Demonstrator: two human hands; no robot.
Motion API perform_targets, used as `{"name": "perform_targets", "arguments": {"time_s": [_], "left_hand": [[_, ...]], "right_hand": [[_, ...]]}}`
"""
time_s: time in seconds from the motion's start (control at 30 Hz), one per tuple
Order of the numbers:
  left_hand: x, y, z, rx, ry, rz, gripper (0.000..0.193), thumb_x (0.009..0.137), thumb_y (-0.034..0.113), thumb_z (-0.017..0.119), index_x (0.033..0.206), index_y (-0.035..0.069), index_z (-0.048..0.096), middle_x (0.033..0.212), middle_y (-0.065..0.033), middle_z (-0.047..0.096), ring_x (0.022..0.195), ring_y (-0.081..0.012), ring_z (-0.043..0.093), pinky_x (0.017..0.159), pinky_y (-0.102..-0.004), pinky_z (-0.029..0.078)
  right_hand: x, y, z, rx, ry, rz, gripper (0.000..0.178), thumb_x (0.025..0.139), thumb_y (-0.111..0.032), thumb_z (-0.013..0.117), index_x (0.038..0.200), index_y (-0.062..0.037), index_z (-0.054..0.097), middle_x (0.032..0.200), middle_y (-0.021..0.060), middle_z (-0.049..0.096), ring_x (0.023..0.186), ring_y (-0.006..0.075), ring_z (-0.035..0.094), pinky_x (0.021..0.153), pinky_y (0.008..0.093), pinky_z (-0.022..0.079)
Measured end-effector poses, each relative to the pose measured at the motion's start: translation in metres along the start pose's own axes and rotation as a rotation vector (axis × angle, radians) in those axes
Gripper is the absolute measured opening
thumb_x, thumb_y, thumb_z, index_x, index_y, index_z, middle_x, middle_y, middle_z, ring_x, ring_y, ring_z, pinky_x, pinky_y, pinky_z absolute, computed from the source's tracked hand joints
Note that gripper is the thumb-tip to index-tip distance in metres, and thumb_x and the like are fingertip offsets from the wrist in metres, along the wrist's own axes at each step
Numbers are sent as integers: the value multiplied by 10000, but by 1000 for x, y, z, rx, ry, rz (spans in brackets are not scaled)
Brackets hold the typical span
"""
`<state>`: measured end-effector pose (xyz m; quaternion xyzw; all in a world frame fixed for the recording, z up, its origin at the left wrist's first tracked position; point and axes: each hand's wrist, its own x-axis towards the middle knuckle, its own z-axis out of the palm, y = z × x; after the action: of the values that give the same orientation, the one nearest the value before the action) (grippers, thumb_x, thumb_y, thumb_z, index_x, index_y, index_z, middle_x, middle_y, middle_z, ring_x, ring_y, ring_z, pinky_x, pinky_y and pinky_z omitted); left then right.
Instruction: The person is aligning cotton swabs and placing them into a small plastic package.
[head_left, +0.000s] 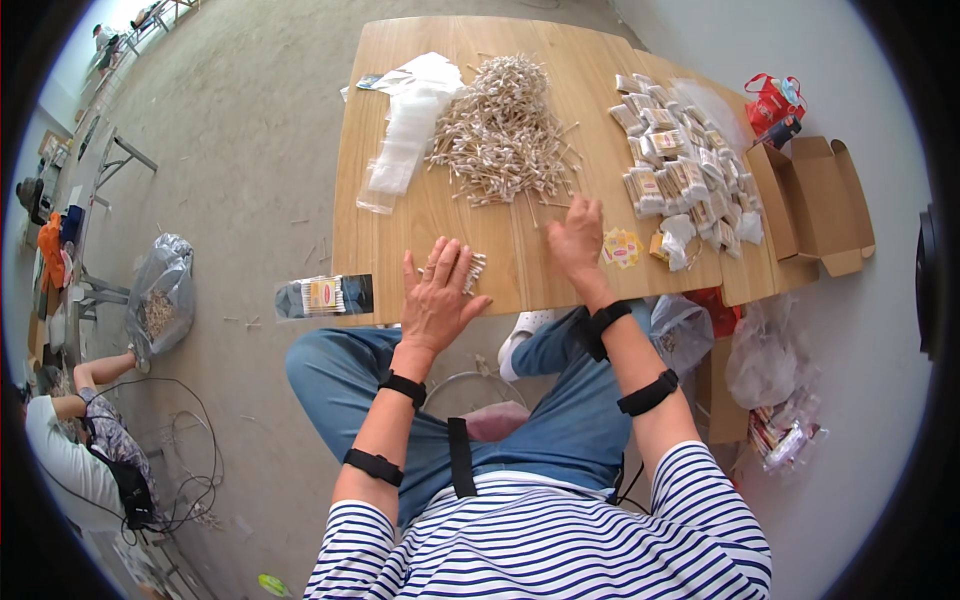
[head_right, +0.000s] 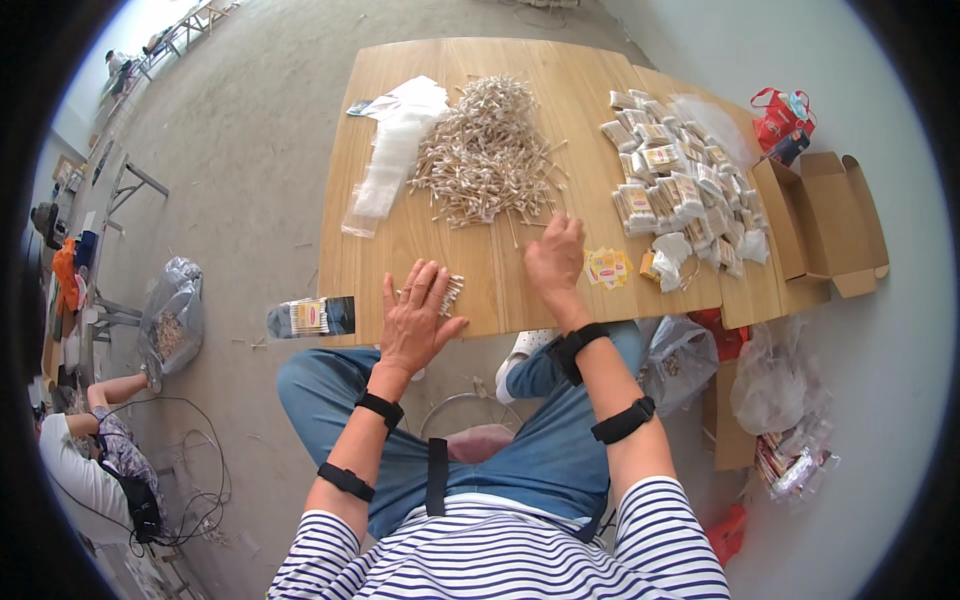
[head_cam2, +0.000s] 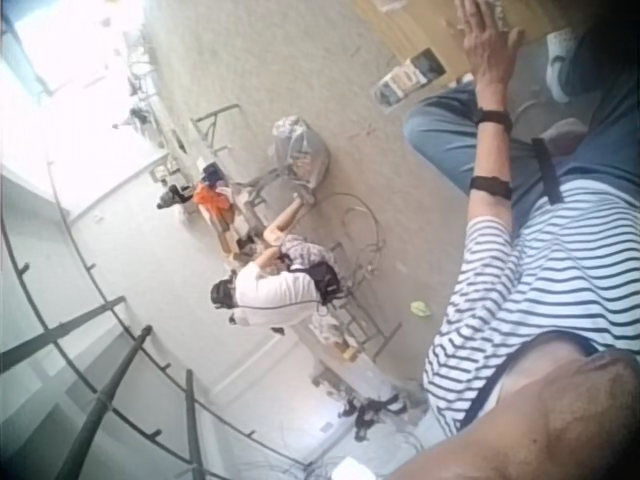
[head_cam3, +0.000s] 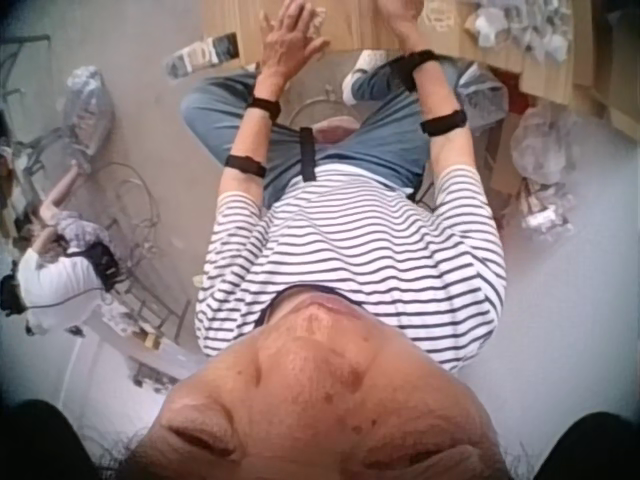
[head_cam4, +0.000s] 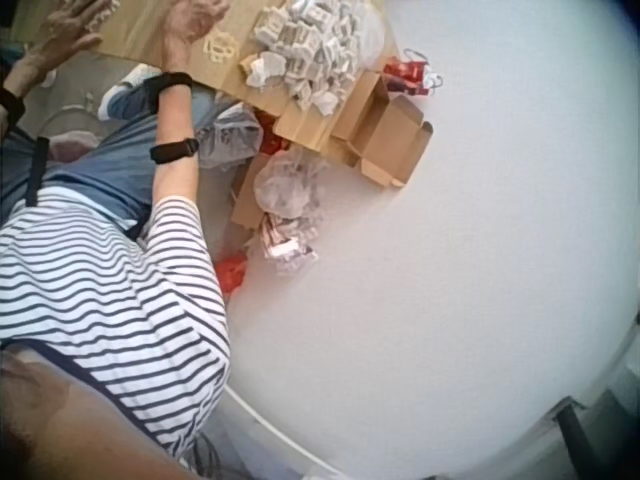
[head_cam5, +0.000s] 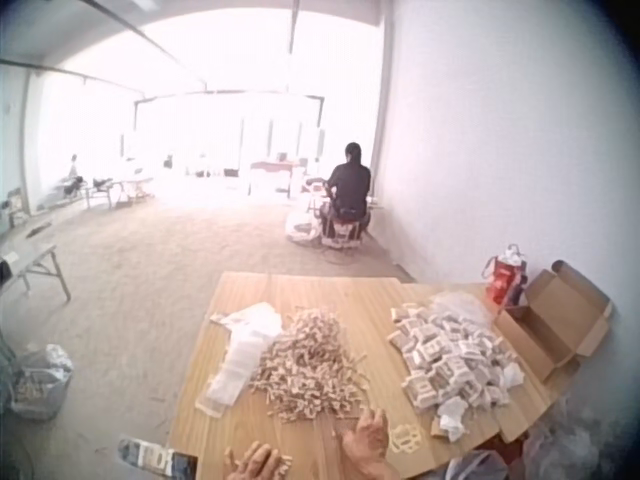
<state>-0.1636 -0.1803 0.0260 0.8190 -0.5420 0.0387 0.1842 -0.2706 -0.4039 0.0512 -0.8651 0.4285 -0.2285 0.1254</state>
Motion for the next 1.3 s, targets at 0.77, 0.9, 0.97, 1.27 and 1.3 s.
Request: {"name": "perform_targets", "arguments": {"time_s": [0.77,0.9,0.97,1.27,1.3], "left_hand": [[6,3,2,13,38,25,781,833,582,655,1442,113,517,1514,-54,450,1465,-218,344,1182,-631,174],[0,-1,2,19,32,3,784,833,586,653,1445,116,515,1517,-52,446,1467,-218,342,1182,-631,171],[0,0,0,35,-6,-4,790,853,587,633,1474,126,475,1531,-50,414,1480,-220,314,1196,-610,165],[4,2,1,9,41,15,777,833,574,659,1446,119,511,1507,-50,452,1463,-217,349,1177,-646,165],[3,1,2,13,42,10,777,833,574,659,1446,119,511,1507,-50,452,1463,-217,349,1177,-646,165]], "right_hand": [[-5,-39,30,76,-21,-438,414,779,-87,732,1181,-41,645,1170,146,605,1137,344,543,1003,425,451],[-5,-20,4,104,-155,-323,492,786,-115,739,1247,-12,602,1223,166,598,1161,353,533,1039,433,428],[8,2,-5,-151,-42,-120,644,803,-175,737,1354,56,498,1264,204,579,1191,350,522,1067,430,409],[15,21,38,174,-209,-184,774,831,-232,725,1439,103,383,1476,307,428,1408,451,363,1184,453,303],[12,17,34,179,-212,-188,774,831,-232,725,1439,103,383,1476,307,428,1408,451,363,1184,453,303]]}}
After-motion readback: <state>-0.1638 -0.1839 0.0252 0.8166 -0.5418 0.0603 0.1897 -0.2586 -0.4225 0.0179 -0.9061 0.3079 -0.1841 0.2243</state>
